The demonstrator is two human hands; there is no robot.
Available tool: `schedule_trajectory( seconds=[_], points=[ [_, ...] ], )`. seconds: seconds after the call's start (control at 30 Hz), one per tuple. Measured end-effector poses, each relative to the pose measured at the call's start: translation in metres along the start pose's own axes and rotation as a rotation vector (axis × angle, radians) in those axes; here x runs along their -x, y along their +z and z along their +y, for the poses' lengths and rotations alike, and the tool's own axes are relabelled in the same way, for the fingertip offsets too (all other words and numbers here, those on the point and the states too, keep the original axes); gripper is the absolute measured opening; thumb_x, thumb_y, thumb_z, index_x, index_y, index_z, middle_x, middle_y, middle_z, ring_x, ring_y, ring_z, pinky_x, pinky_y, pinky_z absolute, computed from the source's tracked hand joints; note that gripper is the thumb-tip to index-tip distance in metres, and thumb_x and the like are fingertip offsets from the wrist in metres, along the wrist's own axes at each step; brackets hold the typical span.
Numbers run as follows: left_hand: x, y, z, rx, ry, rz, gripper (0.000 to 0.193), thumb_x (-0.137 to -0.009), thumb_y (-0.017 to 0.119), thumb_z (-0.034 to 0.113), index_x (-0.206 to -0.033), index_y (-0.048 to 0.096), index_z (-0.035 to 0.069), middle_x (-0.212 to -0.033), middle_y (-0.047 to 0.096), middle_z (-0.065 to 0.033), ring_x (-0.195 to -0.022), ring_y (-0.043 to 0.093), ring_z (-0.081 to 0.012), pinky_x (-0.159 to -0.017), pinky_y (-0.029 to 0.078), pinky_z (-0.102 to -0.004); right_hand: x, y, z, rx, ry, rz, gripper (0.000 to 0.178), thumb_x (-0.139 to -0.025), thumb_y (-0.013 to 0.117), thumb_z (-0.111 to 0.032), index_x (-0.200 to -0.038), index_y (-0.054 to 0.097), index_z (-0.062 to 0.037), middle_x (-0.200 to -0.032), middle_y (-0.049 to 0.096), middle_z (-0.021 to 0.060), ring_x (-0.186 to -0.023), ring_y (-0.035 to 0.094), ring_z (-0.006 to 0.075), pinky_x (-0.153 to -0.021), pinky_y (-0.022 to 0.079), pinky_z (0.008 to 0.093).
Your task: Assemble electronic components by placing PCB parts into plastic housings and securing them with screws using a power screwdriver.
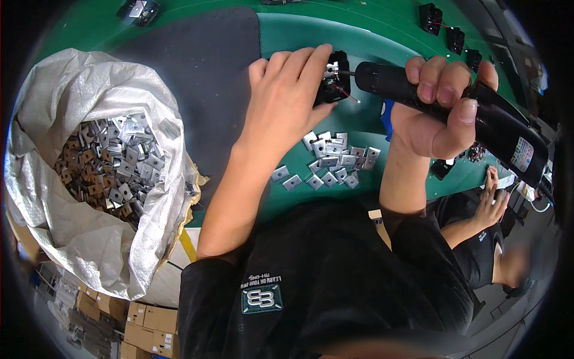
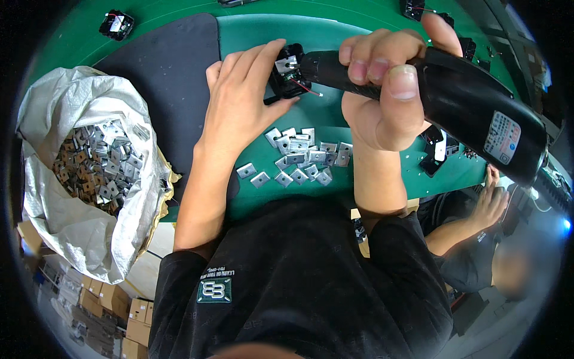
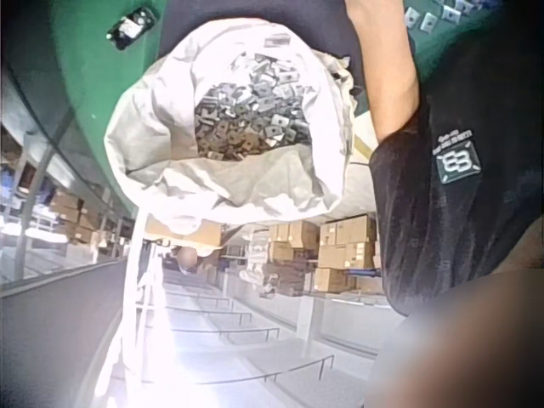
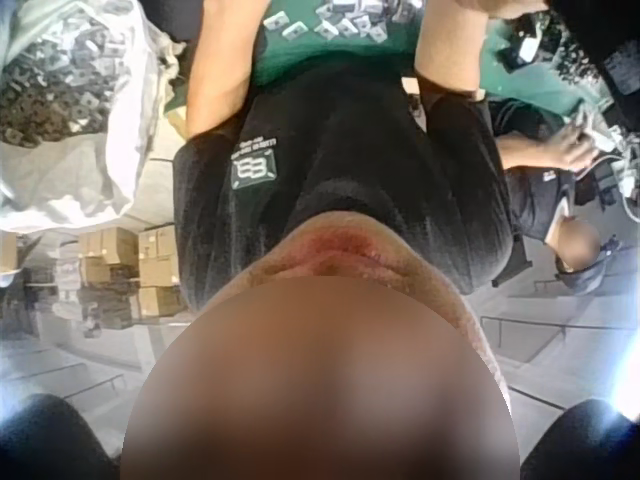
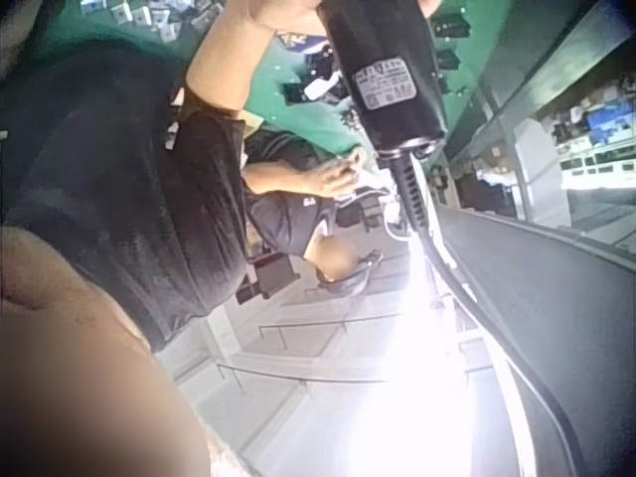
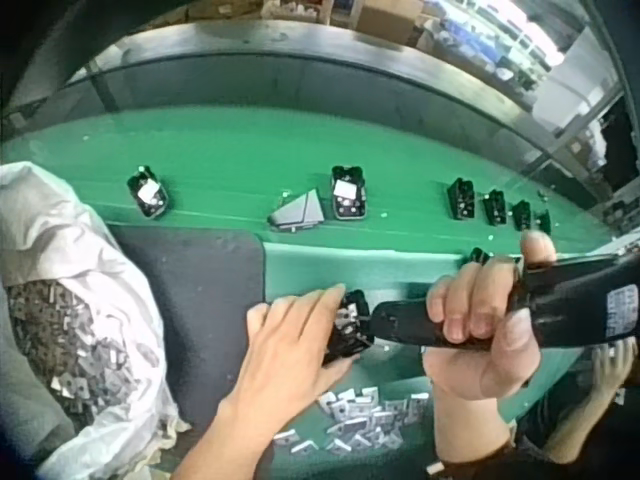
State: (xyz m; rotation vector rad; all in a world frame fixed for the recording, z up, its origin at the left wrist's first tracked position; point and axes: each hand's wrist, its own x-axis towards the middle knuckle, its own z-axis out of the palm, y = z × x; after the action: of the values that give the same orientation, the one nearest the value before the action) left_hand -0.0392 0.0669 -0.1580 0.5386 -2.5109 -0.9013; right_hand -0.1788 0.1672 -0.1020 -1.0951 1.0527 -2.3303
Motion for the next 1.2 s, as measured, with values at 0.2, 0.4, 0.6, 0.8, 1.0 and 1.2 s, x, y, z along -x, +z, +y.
schedule_trajectory(
  seconds=[0.2,0.4,0.6,0.8,1.0,1.2],
  points=[
    [-0.002,0.004,-0.001,0.018,-0.028,0.020,0.070,-0.060,0.080,0.022,-0.124,0.055,0.011,-0.114,0.060,-0.0061,-0.099,0.055,-0.0236,-0.089,0.036,-0.0375,-0.004,-0.008,0.006,-0.019,0.003,-0.036,0.049,-0.085,0.058,-0.016,-0.130,0.041,-0.0088,-0.076,0.051,0.0043,-0.065,0.051,0.0169,-0.070,0.046,0.0382],
    [-0.004,0.005,0.000,0.033,-0.041,0.012,0.068,-0.060,0.079,0.021,-0.123,0.056,0.012,-0.113,0.059,-0.0059,-0.096,0.056,-0.0241,-0.088,0.036,-0.0376,-0.003,-0.011,0.006,-0.012,0.023,-0.055,0.045,-0.084,0.057,-0.016,-0.127,0.044,-0.0109,-0.074,0.049,0.0030,-0.064,0.050,0.0160,-0.069,0.045,0.0373],
    [-0.004,0.006,-0.001,0.057,-0.050,0.016,0.069,-0.057,0.077,0.018,-0.123,0.056,0.013,-0.111,0.059,-0.0063,-0.095,0.056,-0.0242,-0.086,0.037,-0.0375,0.000,-0.013,0.004,0.006,0.006,-0.097,0.040,-0.084,0.059,-0.015,-0.122,0.046,-0.0138,-0.073,0.049,0.0024,-0.063,0.050,0.0159,-0.067,0.045,0.0367],
    [-0.006,0.004,-0.003,0.081,-0.057,0.022,0.068,-0.057,0.077,0.018,-0.122,0.058,0.013,-0.110,0.060,-0.0066,-0.094,0.056,-0.0252,-0.086,0.037,-0.0367,-0.004,-0.002,0.007,-0.002,0.038,-0.154,0.029,-0.081,0.063,-0.007,-0.101,0.043,-0.0143,-0.072,0.050,0.0029,-0.062,0.050,0.0167,-0.064,0.045,0.0362],
    [-0.009,0.003,-0.001,0.094,-0.031,0.011,0.066,-0.058,0.078,0.019,-0.121,0.058,0.012,-0.109,0.060,-0.0075,-0.096,0.057,-0.0262,-0.087,0.038,-0.0376,0.000,0.006,0.007,0.021,-0.011,-0.137,0.033,-0.078,0.064,-0.002,-0.100,0.040,-0.0127,-0.070,0.049,0.0034,-0.060,0.050,0.0171,-0.063,0.046,0.0365],
    [-0.016,0.010,0.008,0.021,0.004,-0.020,0.070,-0.058,0.079,0.018,-0.123,0.055,0.009,-0.114,0.060,-0.0106,-0.097,0.057,-0.0305,-0.086,0.042,-0.0394,-0.007,-0.009,-0.033,-0.017,-0.046,-0.091,0.048,-0.083,0.060,-0.015,-0.128,0.043,-0.0162,-0.077,0.049,-0.0014,-0.067,0.049,0.0147,-0.066,0.042,0.0352]
  ],
)
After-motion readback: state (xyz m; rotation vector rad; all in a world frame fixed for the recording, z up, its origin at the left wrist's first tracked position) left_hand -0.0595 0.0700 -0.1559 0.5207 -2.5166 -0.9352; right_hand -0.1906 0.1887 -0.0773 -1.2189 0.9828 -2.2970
